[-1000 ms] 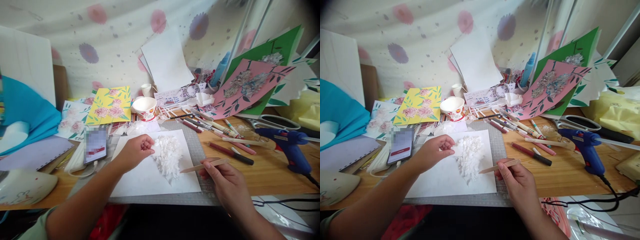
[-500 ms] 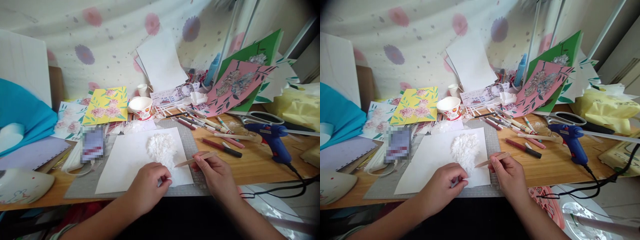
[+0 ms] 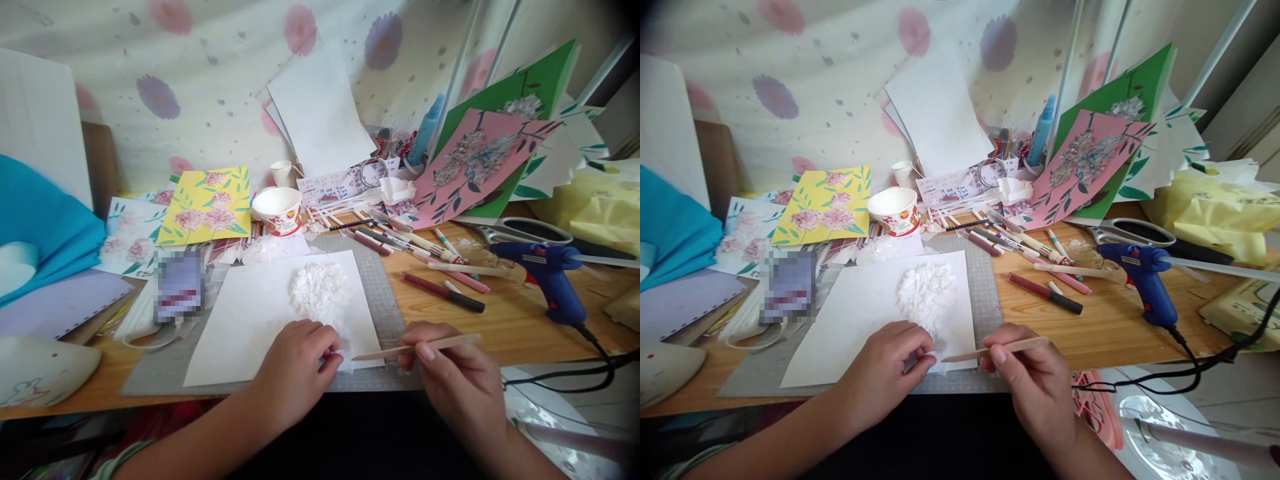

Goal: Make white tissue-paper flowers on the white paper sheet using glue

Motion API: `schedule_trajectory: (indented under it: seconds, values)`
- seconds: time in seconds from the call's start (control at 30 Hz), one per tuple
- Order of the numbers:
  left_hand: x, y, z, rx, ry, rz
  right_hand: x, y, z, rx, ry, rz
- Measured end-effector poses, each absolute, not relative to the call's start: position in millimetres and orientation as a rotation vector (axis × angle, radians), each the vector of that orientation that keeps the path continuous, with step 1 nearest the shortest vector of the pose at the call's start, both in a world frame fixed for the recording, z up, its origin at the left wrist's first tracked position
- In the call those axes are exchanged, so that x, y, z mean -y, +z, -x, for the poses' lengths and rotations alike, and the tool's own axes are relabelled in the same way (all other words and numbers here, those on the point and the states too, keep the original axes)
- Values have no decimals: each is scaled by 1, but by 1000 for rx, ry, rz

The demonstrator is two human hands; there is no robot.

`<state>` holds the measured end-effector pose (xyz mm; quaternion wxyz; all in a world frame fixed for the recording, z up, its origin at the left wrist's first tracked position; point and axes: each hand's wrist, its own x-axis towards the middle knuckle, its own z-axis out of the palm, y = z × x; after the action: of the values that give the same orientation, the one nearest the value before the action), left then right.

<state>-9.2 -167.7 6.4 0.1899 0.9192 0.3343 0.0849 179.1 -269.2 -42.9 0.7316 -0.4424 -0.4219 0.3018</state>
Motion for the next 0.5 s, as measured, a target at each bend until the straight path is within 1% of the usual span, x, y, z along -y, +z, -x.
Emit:
schedule_trajectory:
  seconds: [0.07,0.17,0.23,0.5]
  values:
    - [167,6,8,-945,236,-2614,271,-37,-180,1153,579,1031]
    - [166,5,8,-928,224,-2653,269,-28,-180,1498,345,1112]
    - [166,4,9,-910,228,-2680,267,-24,-180,1643,268,1119]
    - [169,-3,19,-701,373,-2813,270,-24,-178,1938,-65,1066]
